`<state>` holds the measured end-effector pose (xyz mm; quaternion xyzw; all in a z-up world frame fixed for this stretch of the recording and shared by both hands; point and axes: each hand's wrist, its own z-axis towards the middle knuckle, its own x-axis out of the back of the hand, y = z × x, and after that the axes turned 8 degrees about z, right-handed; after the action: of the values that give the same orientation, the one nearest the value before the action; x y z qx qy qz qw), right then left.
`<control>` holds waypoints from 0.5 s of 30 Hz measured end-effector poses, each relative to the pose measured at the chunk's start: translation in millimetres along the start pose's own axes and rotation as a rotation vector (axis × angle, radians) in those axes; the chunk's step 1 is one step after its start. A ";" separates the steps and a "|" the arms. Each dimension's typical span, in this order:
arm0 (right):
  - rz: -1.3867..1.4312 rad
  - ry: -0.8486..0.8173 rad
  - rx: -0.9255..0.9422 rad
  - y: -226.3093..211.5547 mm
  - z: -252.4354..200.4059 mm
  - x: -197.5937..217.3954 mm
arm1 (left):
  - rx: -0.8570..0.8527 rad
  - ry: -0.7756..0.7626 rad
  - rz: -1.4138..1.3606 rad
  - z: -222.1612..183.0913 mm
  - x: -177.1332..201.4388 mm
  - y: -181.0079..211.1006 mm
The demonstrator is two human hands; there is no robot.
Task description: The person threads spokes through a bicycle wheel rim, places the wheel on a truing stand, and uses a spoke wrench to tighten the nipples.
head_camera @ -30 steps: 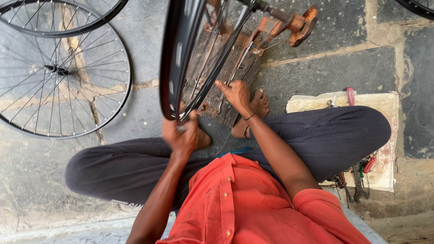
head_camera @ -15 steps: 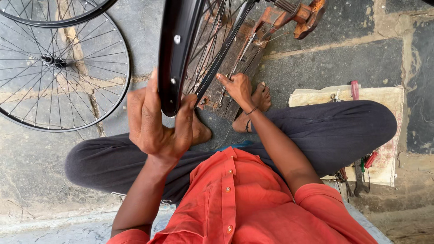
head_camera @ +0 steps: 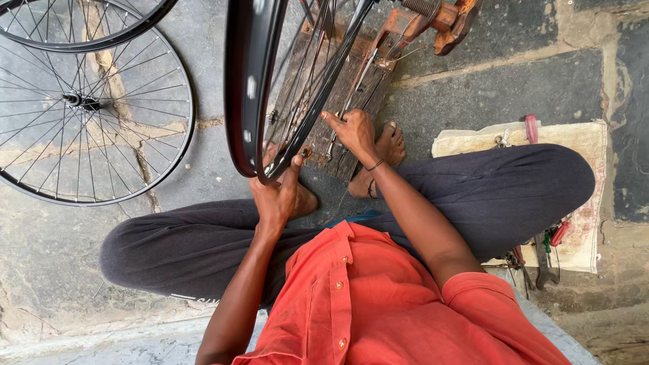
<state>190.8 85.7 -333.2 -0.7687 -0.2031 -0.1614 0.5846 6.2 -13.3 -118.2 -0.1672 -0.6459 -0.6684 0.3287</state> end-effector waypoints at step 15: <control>-0.002 0.002 0.052 5.0 0.8 -3.3 | -0.335 0.357 0.006 5.0 54.3 67.0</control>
<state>190.5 84.9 -339.2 -0.7530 -0.2072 -0.1574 0.6044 9.6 -17.1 -32.0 -0.1007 -0.4572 -0.7842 0.4073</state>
